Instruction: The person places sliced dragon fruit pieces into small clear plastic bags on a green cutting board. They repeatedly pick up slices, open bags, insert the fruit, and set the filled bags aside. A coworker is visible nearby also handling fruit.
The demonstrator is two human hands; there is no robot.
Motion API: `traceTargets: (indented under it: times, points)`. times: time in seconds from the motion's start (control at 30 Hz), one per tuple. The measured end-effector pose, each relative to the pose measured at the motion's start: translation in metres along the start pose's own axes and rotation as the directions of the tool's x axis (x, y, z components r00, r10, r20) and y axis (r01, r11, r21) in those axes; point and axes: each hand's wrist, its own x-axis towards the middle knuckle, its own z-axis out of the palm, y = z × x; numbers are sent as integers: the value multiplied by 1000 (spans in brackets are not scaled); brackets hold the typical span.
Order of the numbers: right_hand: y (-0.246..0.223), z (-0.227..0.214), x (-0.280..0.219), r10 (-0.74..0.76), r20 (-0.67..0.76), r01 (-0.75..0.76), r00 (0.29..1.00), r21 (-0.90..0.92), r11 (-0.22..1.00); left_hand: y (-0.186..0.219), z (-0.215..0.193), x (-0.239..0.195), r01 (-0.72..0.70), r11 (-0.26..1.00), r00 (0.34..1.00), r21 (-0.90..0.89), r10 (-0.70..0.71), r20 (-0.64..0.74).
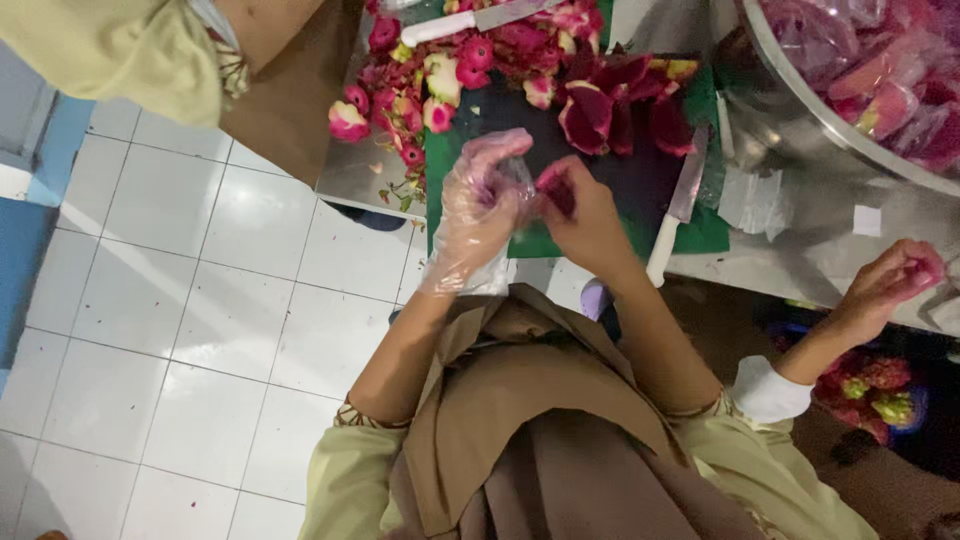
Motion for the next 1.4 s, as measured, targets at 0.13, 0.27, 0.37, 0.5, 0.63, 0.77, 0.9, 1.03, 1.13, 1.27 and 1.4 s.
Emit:
traceTargets:
  times: [0.13,0.27,0.37,0.5,0.63,0.77,0.9,1.03,1.13,1.27,1.4]
  points:
    - [-6,-30,-5,-206,106,199,973,72,977,12,-4,4,-57,998,996,-37,59,71]
    - [-22,-44,7,-306,309,335,900,-45,941,38,-13,16,-72,997,951,5,67,303]
    - [-31,-38,15,-344,350,374,871,-18,927,45,-12,23,36,994,938,107,-71,339]
    - [-49,-42,23,-337,272,382,901,-131,915,40,-11,25,-63,984,995,-166,75,66]
    - [-71,-59,16,-473,196,512,859,-358,781,32,-22,2,-78,995,995,54,81,-58]
    - [-83,-64,27,-445,244,497,862,-580,645,10,-10,-24,-86,903,995,422,53,90]
    - [-91,-62,30,-469,279,535,838,-591,604,-15,11,-31,-77,803,970,591,-77,231]
    - [-98,-57,26,-414,153,432,897,-118,894,-41,32,-46,7,902,993,432,-58,105]
    - [-101,-54,33,-399,93,377,912,193,906,-64,42,-58,68,976,997,209,-74,18]
    - [-89,-58,39,-203,23,178,979,391,903,-91,51,-76,450,762,869,-466,-493,33]
    - [-67,-71,47,-185,-66,194,981,468,862,-102,43,-79,177,952,959,-250,-225,-176]
